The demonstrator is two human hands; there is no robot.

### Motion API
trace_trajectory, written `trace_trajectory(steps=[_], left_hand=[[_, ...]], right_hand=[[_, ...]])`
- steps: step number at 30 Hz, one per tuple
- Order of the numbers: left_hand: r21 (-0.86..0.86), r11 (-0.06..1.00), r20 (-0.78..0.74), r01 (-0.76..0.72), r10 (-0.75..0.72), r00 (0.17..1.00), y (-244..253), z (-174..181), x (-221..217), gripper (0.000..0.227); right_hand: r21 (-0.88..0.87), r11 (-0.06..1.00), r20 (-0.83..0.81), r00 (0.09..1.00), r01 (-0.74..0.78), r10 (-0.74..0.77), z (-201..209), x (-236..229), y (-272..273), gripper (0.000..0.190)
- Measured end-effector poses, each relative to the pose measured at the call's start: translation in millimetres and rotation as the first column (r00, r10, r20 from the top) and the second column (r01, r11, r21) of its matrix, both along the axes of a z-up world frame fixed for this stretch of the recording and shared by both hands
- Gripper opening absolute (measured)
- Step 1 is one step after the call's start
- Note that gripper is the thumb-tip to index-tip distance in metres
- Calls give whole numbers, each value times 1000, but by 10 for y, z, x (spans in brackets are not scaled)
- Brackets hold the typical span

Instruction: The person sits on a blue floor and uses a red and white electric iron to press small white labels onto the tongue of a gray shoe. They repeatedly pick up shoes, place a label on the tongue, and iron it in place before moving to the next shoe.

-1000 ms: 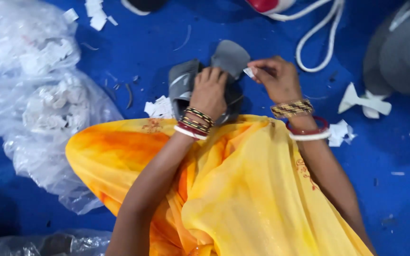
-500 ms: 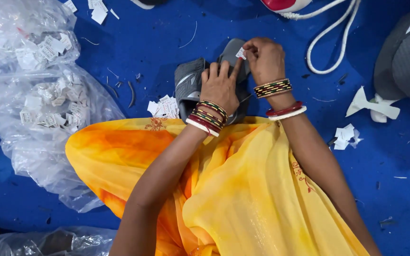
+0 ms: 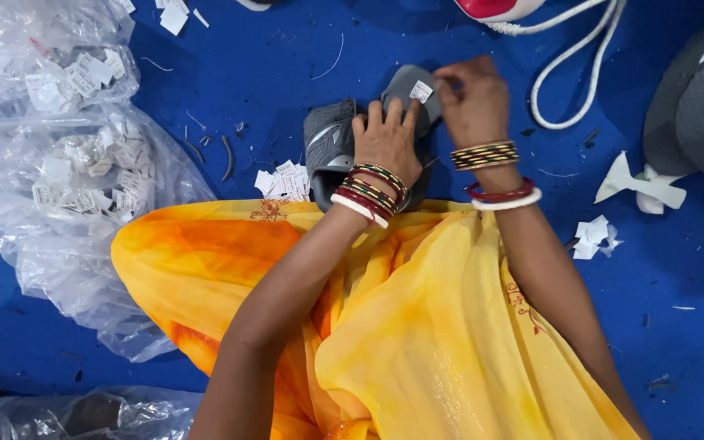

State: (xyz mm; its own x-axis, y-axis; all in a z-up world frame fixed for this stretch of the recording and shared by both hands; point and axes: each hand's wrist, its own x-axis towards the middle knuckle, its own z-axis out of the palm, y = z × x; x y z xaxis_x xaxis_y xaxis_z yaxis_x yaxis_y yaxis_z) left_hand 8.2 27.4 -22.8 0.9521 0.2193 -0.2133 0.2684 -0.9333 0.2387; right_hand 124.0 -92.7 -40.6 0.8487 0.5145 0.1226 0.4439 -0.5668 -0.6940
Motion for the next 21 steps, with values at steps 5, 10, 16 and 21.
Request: trace_trajectory(steps=[5, 10, 16, 21], left_hand=[[3, 1000, -29, 9, -9, 1000, 5, 68, 10, 76], [7, 1000, -60, 20, -20, 998, -1, 62, 18, 79], [13, 1000, -19, 12, -12, 1000, -7, 16, -25, 79], [-27, 999, 28, 28, -27, 999, 12, 17, -47, 78]], right_hand=[[192, 955, 106, 963, 226, -249, 174, 290, -224, 43], [290, 942, 426, 904, -172, 34, 327, 891, -257, 39], [401, 916, -322, 931, -30, 172, 1037, 728, -81, 36], [-494, 865, 287, 923, -88, 258, 1020, 300, 34, 61]])
